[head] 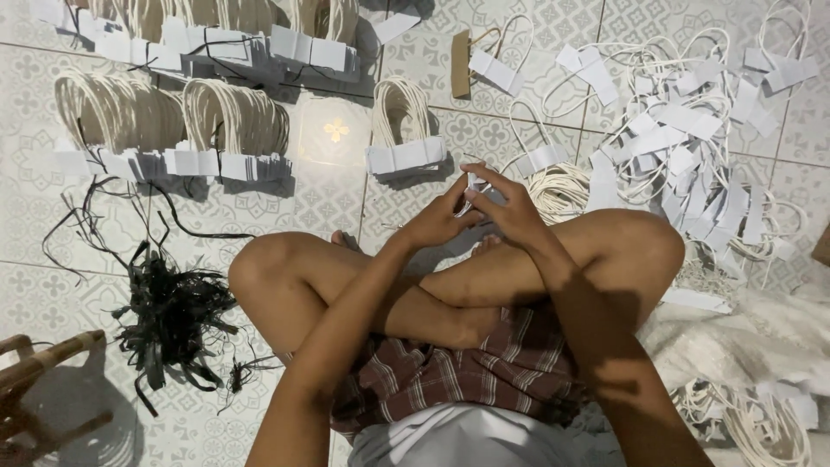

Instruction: The person is sitting on the floor, sorting and organizing bundles of white cords with attached tags into groups.

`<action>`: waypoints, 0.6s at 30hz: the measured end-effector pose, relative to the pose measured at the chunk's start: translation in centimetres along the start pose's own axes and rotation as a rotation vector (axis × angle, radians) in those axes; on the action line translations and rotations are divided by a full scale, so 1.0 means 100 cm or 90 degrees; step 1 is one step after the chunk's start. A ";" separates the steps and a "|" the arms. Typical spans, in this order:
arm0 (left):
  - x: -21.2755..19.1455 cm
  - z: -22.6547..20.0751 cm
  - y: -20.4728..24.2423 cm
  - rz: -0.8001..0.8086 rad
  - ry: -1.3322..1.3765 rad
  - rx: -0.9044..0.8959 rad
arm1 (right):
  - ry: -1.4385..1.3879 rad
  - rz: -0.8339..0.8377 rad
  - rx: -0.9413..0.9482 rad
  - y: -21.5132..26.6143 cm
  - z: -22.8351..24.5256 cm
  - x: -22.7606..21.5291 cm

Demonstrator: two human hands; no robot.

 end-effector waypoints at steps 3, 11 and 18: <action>0.003 0.043 -0.013 0.012 0.133 0.001 | 0.003 -0.005 -0.018 0.001 -0.007 -0.004; 0.000 0.017 -0.010 0.044 0.236 0.037 | -0.154 -0.071 -0.028 -0.003 -0.021 -0.018; 0.003 -0.007 -0.004 0.028 0.211 0.046 | -0.180 -0.129 0.044 -0.004 -0.042 -0.027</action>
Point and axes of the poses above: each hand's wrist, its own y-axis away from the middle knuckle, its own x-axis out of the palm, z = x × y, the point moved 9 cm from there along -y, towards the middle knuckle
